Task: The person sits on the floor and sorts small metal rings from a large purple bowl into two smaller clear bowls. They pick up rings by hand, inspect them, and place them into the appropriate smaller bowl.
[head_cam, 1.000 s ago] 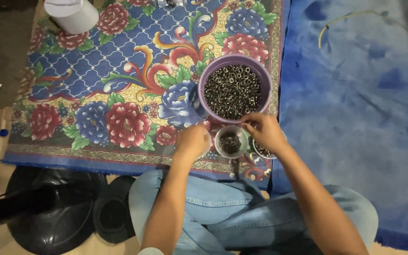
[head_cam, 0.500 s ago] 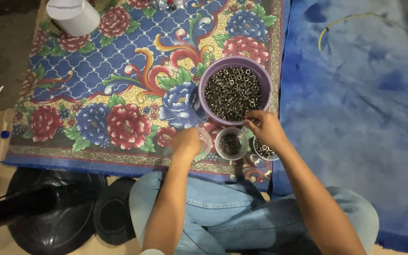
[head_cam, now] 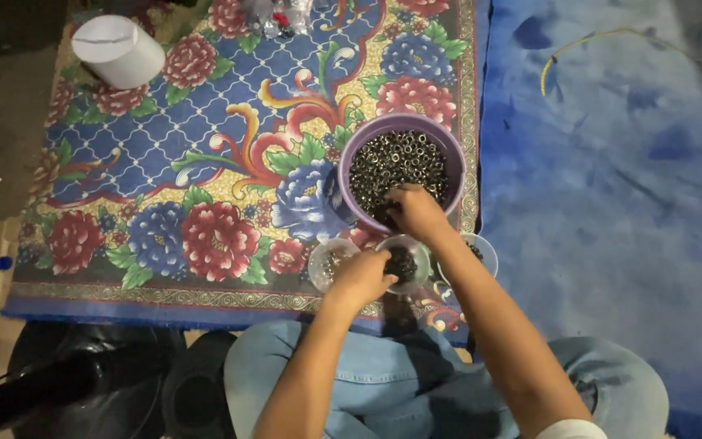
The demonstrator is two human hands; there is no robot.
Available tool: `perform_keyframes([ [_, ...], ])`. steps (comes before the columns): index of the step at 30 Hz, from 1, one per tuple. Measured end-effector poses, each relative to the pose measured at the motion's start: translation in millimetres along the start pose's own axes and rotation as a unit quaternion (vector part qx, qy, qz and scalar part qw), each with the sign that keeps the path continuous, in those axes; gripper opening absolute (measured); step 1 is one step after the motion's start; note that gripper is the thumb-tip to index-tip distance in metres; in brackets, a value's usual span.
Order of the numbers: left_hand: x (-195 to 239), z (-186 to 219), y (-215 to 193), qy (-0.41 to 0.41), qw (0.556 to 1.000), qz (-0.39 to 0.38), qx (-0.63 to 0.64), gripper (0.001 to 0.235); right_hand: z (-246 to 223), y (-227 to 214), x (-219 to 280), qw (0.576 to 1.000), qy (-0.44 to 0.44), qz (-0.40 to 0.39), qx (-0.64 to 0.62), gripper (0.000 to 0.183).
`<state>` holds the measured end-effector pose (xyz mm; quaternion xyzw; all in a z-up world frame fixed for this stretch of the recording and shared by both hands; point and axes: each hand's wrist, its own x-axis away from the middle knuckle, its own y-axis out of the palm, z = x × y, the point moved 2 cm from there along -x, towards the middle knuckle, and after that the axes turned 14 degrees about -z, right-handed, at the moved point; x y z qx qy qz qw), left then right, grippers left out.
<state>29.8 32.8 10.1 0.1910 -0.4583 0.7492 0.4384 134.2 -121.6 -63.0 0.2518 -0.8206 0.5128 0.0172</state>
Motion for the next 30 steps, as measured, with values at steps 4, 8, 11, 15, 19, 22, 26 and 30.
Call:
perform_keyframes([
  [4,-10.0,-6.5,5.2,0.003,1.0,-0.002,-0.013,0.049,13.5,18.6,-30.1,0.999,0.038,-0.007,-0.007,0.026],
  [8,-11.6,-6.2,5.2,0.007,1.0,0.007,-0.002,0.05,26.2,32.3,-40.6,0.998,0.056,-0.009,0.012,0.024],
  [11,-12.5,-6.4,6.0,0.011,1.0,0.01,-0.005,0.05,50.2,57.0,-55.5,0.998,0.063,-0.012,-0.009,0.016],
  [15,-5.5,-2.4,1.3,0.008,1.0,0.01,-0.004,0.049,67.6,68.5,-59.9,0.997,0.064,0.02,-0.039,0.012],
  [19,-7.8,-5.1,3.3,0.009,1.0,0.009,-0.012,0.05,69.1,67.7,-55.7,0.997,0.068,0.02,-0.041,0.014],
  [22,-8.8,-5.6,4.4,0.013,1.0,0.013,-0.006,0.049,59.6,55.6,-44.9,0.995,0.096,0.009,-0.036,0.024],
  [26,-8.9,-4.8,3.5,0.014,1.0,0.012,-0.004,0.049,36.8,31.6,-27.0,0.996,0.08,-0.008,-0.033,0.025],
  [30,-5.6,-3.5,1.4,0.011,1.0,0.012,-0.003,0.049,6.0,10.1,-7.9,0.997,0.074,-0.021,0.011,0.028],
])
